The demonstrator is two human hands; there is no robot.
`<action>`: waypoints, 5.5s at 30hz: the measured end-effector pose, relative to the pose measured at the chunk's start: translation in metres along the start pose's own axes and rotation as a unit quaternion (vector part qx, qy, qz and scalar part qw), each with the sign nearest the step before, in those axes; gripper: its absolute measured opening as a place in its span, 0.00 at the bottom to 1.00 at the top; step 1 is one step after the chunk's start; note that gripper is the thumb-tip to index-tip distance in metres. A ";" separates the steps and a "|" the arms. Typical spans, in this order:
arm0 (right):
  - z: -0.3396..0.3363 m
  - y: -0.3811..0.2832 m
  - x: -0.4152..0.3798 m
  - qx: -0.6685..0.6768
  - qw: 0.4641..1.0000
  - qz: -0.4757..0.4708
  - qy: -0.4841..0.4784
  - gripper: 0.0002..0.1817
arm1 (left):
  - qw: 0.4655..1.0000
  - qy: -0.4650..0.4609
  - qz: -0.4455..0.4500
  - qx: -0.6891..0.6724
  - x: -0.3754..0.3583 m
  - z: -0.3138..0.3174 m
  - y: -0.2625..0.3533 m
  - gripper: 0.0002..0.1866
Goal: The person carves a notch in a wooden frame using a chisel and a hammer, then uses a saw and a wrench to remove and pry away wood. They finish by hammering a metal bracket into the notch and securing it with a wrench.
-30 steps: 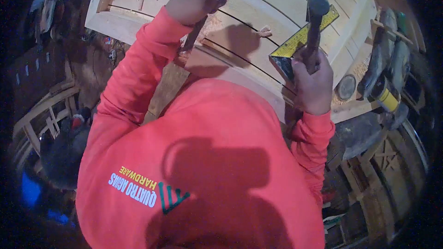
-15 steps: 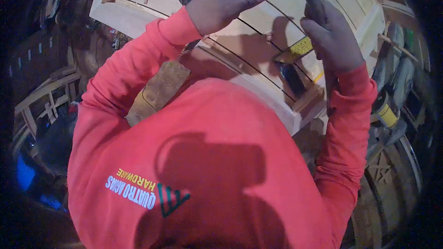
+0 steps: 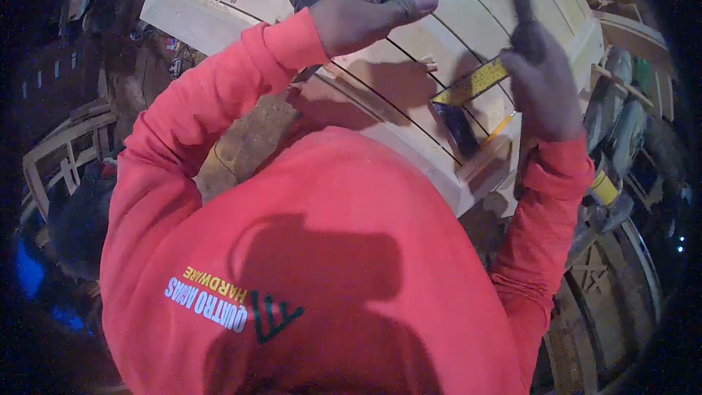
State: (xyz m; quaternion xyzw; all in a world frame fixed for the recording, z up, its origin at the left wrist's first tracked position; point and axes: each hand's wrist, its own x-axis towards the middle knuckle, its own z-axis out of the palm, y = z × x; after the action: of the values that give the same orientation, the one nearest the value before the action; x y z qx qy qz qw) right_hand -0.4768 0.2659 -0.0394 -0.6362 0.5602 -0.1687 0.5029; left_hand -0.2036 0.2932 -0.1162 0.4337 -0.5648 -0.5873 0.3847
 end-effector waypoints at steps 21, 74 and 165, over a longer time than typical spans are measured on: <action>0.029 0.002 -0.031 -0.083 0.995 -0.044 -0.026 0.09 | 0.996 -0.029 0.035 0.074 -0.027 -0.009 0.023 0.31; 0.586 -0.059 -0.296 0.238 0.631 0.314 0.669 0.10 | 0.538 -0.709 0.396 0.227 -0.212 -0.034 0.022 0.29; 0.636 -0.199 -0.138 -0.008 0.451 0.474 0.756 0.08 | 0.527 -0.724 0.414 0.164 -0.163 -0.048 0.006 0.35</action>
State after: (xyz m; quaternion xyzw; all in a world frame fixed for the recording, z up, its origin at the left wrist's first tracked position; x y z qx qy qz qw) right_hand 0.0826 0.6475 -0.1046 0.1025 0.9357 -0.3147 -0.1220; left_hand -0.1054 0.4307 -0.0977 -0.3679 -0.8516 -0.3719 -0.0346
